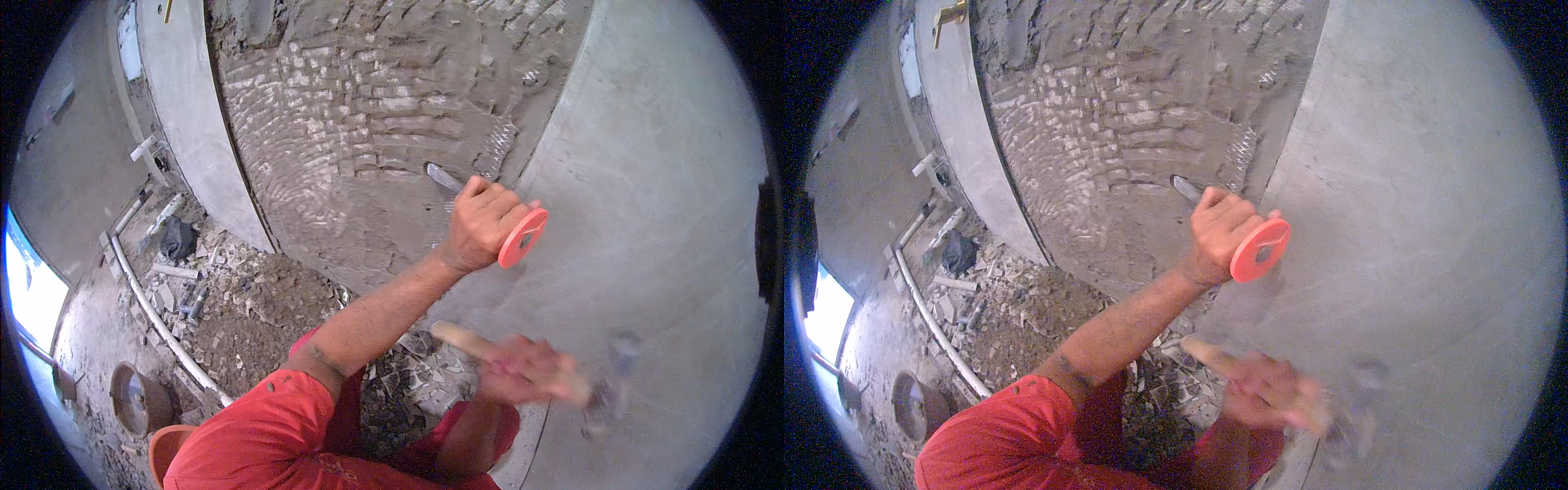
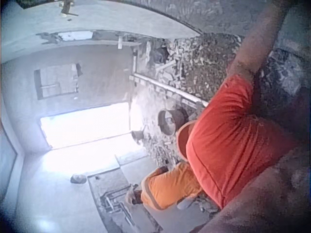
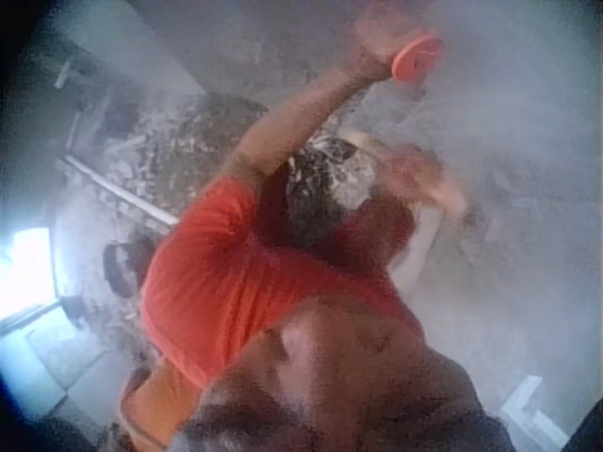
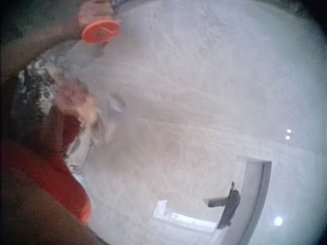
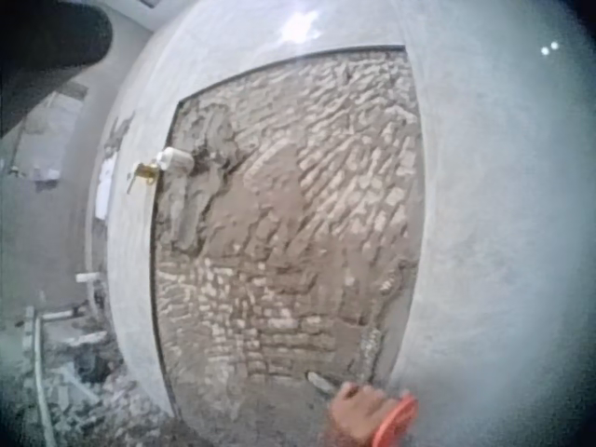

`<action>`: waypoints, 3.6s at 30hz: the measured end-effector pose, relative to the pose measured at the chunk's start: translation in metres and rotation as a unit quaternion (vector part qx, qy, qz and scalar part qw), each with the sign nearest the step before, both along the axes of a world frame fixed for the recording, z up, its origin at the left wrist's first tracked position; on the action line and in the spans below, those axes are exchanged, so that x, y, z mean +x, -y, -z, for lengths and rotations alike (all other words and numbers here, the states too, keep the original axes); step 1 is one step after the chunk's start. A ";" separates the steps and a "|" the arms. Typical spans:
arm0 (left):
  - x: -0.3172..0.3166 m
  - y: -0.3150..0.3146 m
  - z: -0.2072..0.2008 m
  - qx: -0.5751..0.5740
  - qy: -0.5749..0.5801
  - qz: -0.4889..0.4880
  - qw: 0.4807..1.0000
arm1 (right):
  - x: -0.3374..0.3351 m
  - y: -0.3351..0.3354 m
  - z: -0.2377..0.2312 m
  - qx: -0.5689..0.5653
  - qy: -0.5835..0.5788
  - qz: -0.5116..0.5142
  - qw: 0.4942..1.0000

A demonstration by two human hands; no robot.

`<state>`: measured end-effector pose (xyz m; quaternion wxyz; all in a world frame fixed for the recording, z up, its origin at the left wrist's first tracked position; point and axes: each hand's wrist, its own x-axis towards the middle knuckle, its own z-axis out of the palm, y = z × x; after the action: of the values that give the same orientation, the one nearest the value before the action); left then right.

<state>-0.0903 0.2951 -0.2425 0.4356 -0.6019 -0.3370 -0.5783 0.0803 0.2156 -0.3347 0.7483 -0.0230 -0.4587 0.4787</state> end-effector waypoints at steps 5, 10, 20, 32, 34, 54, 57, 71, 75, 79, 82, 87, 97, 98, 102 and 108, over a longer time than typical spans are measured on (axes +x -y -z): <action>-0.012 0.002 0.003 -0.028 -0.022 -0.036 0.999 | -0.003 0.001 -0.009 -0.174 0.287 -0.017 0.942; -0.011 0.005 0.004 -0.011 0.002 -0.003 1.000 | 0.014 0.013 -0.012 -0.053 -0.060 -0.108 0.991; -0.019 0.015 0.001 -0.018 0.007 -0.005 1.000 | -0.007 -0.002 0.012 0.053 0.265 0.124 0.955; -0.023 0.014 0.012 -0.025 -0.005 0.001 1.000 | -0.011 0.007 -0.008 -0.142 0.176 -0.065 0.972; -0.023 0.015 0.009 -0.014 -0.003 -0.001 1.000 | -0.001 0.018 -0.007 -0.136 0.011 -0.090 0.987; -0.027 0.018 0.002 -0.020 0.013 -0.002 1.000 | -0.028 -0.007 0.020 0.166 0.286 0.236 0.914; -0.033 0.022 0.005 -0.024 0.013 -0.010 1.000 | -0.022 0.014 -0.001 -0.133 0.301 -0.055 0.943; -0.042 0.023 0.009 -0.023 0.007 -0.024 0.999 | -0.022 0.009 0.000 -0.095 0.305 0.028 0.947; -0.039 0.028 0.009 -0.020 0.020 0.003 1.000 | -0.023 0.029 -0.004 -0.015 -0.097 -0.136 0.986; -0.044 0.026 0.011 -0.031 0.031 0.013 0.999 | -0.055 0.022 -0.004 -0.074 0.154 -0.035 0.985; -0.047 0.032 0.015 -0.044 0.021 0.001 0.999 | -0.039 0.009 0.016 -0.068 0.318 0.017 0.946; -0.053 0.036 0.015 -0.033 0.022 -0.011 0.999 | -0.037 0.034 -0.004 -0.018 0.046 -0.092 0.994; -0.089 0.041 0.037 -0.056 -0.018 -0.057 0.997 | -0.056 0.031 0.013 -0.086 0.311 0.000 0.946; -0.092 0.042 0.037 -0.058 -0.019 -0.053 0.997 | -0.054 0.034 0.010 -0.080 0.273 -0.009 0.959; -0.070 0.052 0.026 -0.069 -0.014 0.021 0.997 | -0.030 0.047 -0.005 -0.114 0.153 -0.098 0.977; -0.016 0.050 -0.008 -0.025 -0.019 0.129 0.991 | 0.008 0.057 -0.023 0.017 0.015 -0.111 0.994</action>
<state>-0.1064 0.2451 -0.2347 0.3484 -0.6620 -0.2626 -0.6094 0.0886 0.1584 -0.3116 0.6843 0.0333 -0.4772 0.5504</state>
